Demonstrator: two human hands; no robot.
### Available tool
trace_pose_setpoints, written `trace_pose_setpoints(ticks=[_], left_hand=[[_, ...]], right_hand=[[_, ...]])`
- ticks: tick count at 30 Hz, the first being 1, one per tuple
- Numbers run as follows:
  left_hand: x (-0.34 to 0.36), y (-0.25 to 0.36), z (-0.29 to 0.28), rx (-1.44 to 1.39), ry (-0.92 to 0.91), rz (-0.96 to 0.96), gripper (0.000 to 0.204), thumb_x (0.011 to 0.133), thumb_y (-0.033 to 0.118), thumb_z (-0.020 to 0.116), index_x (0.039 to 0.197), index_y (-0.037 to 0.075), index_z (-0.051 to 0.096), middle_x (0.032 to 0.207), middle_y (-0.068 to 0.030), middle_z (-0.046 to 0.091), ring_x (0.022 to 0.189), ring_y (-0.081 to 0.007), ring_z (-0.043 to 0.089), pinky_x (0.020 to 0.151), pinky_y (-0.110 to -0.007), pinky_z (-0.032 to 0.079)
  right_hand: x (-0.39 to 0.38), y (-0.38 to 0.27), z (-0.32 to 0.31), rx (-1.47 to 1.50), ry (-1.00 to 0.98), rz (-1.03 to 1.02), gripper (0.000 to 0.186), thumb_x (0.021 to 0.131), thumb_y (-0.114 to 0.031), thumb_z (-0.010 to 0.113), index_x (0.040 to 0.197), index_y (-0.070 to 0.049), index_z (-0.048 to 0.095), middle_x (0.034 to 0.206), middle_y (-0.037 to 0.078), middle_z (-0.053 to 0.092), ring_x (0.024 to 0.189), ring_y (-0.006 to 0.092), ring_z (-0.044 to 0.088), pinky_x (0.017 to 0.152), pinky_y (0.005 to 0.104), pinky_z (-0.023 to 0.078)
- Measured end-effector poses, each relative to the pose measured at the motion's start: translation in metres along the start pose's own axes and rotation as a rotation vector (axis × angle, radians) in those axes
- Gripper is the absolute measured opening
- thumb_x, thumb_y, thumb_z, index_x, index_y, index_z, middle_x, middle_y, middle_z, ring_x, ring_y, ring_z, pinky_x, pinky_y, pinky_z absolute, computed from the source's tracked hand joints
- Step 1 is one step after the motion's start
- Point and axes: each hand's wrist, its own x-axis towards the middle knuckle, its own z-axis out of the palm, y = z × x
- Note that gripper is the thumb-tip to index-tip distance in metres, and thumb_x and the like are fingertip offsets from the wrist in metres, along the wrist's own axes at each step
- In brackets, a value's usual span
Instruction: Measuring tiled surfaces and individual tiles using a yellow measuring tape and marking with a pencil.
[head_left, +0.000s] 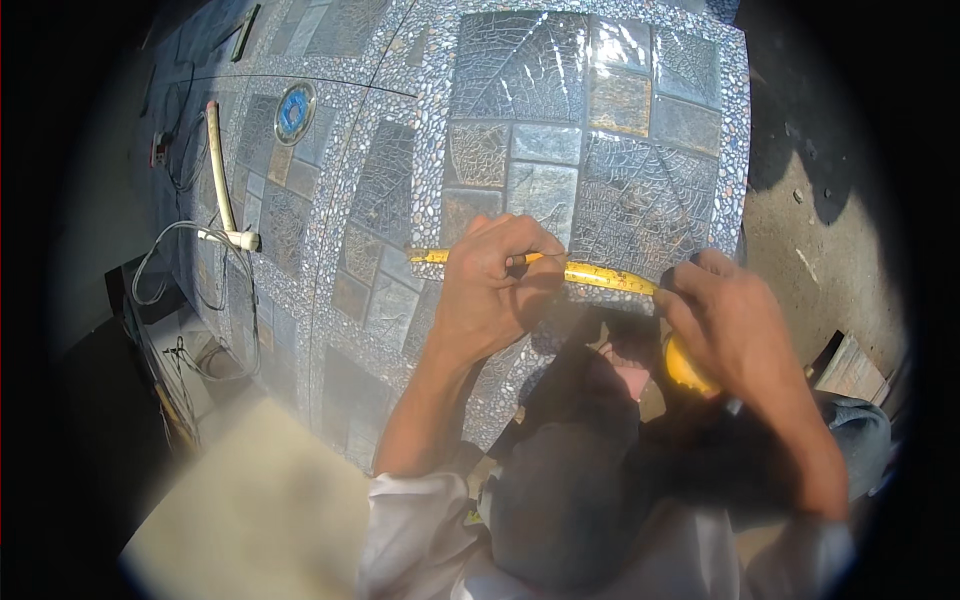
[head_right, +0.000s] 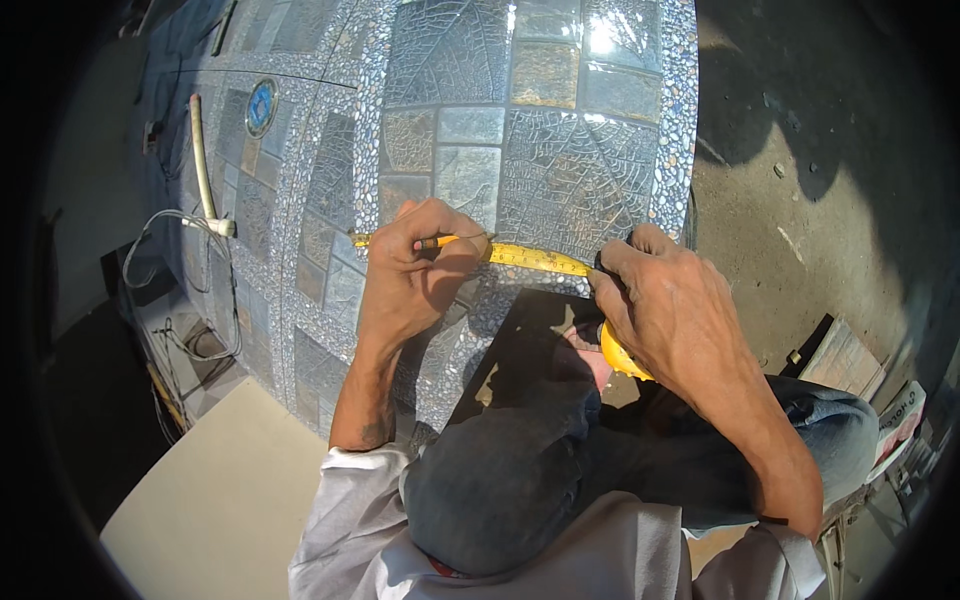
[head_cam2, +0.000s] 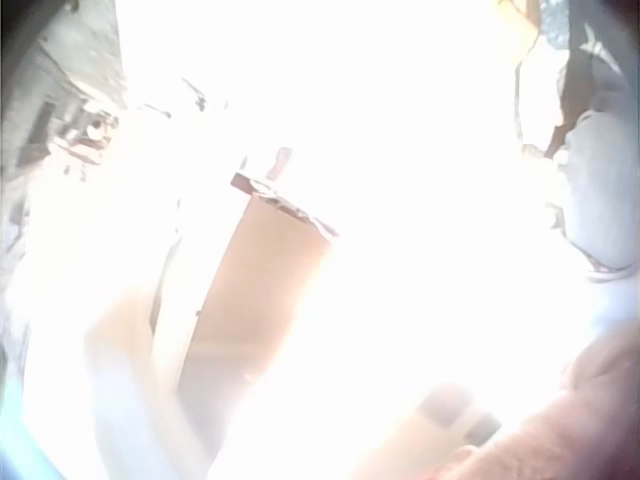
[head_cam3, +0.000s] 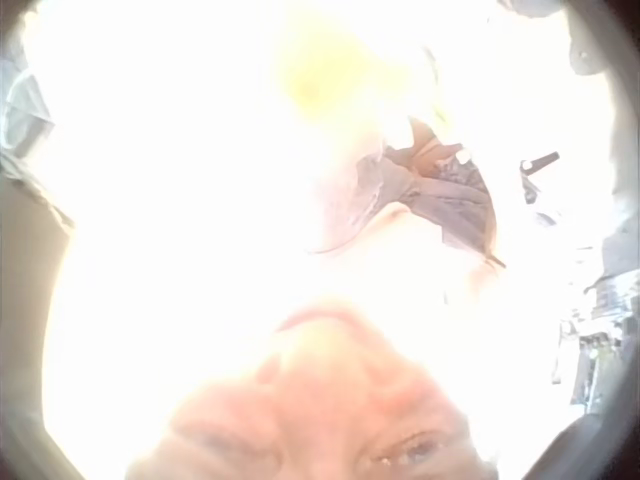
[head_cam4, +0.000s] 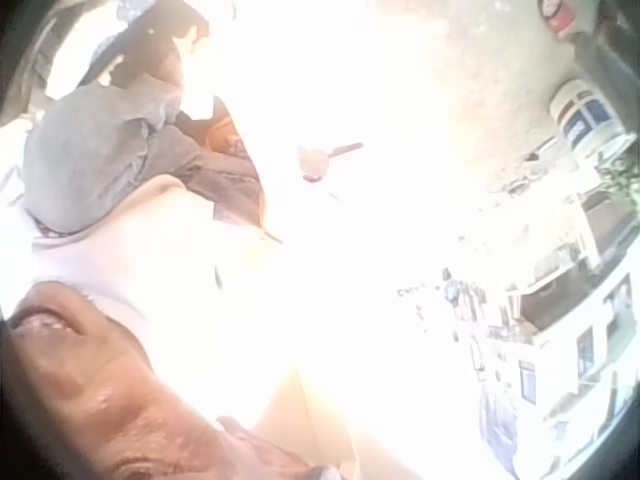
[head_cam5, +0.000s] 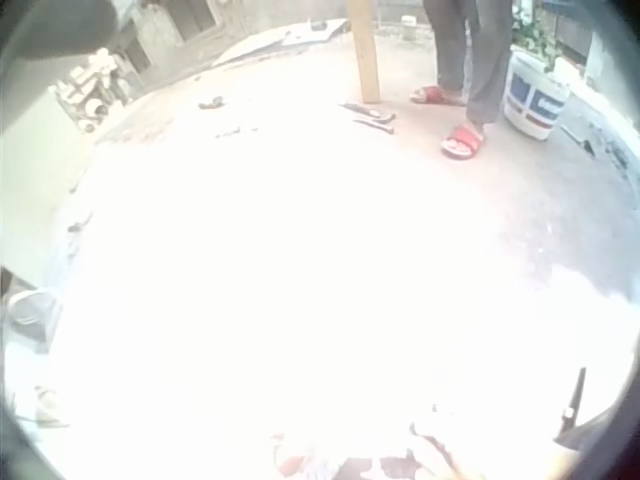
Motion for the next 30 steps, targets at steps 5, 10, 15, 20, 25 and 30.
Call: trace_pose_setpoints(ticks=[5,10,15,20,25,30], left_hand=[[0.0,0.0,0.002,0.005,-0.028,-0.037,0.003,0.073,0.007,0.065,0.075,0.008,0.063,0.068,-0.0035,0.06,0.065,-0.0206,0.052,0.069,-0.033,0.037],[-0.001,0.004,0.006,-0.015,0.024,-0.08,0.003,0.076,0.008,0.065,0.077,0.006,0.064,0.071,-0.0043,0.062,0.066,-0.0183,0.052,0.067,-0.032,0.04],[-0.001,0.013,-0.011,-0.498,0.277,-0.302,0.009,0.09,0.012,0.065,0.087,0.004,0.063,0.076,-0.0013,0.063,0.064,-0.0083,0.052,0.057,-0.027,0.043],[-0.041,0.012,-0.069,-0.81,0.502,0.05,0.027,0.103,0.022,0.05,0.087,0.001,0.057,0.104,-0.019,0.064,0.091,-0.0233,0.057,0.081,-0.036,0.045],[-0.092,0.036,-0.064,-0.625,0.77,-0.162,0.026,0.102,0.019,0.05,0.106,-0.004,0.063,0.117,-0.0228,0.063,0.091,-0.019,0.064,0.065,-0.025,0.047],[-0.082,0.054,0.006,-0.862,-0.054,-0.452,0.062,0.096,0.025,0.065,0.146,-0.002,0.041,0.113,-0.0106,0.064,0.095,-0.0084,0.057,0.084,-0.023,0.046]], right_hand=[[-0.002,0.004,0.0,-0.029,0.002,-0.054,0.018,0.09,-0.018,0.063,0.09,0.0,0.063,0.083,0.018,0.058,0.074,0.0396,0.062,0.068,0.0486,0.049],[-0.003,0.006,0.0,-0.012,0.014,-0.072,0.022,0.091,-0.02,0.061,0.086,0.0,0.064,0.082,0.019,0.059,0.074,0.0396,0.062,0.069,0.0486,0.049],[-0.001,0.007,-0.002,0.024,-0.027,-0.103,0.022,0.09,-0.023,0.062,0.089,-0.002,0.066,0.086,0.019,0.06,0.078,0.0401,0.061,0.071,0.0481,0.048],[-0.01,0.003,-0.005,0.169,-0.004,-0.217,0.027,0.09,-0.024,0.063,0.089,0.003,0.067,0.081,0.02,0.061,0.071,0.0361,0.061,0.066,0.0445,0.048],[-0.009,-0.017,-0.007,0.605,0.049,-0.045,0.038,0.093,-0.038,0.066,0.091,0.0,0.063,0.067,0.008,0.055,0.064,0.0175,0.054,0.06,0.0354,0.043],[-0.004,-0.031,-0.013,0.661,0.301,-0.072,0.049,0.101,-0.048,0.048,0.128,-0.007,0.051,0.076,0.008,0.054,0.07,0.0151,0.053,0.062,0.0328,0.043]])
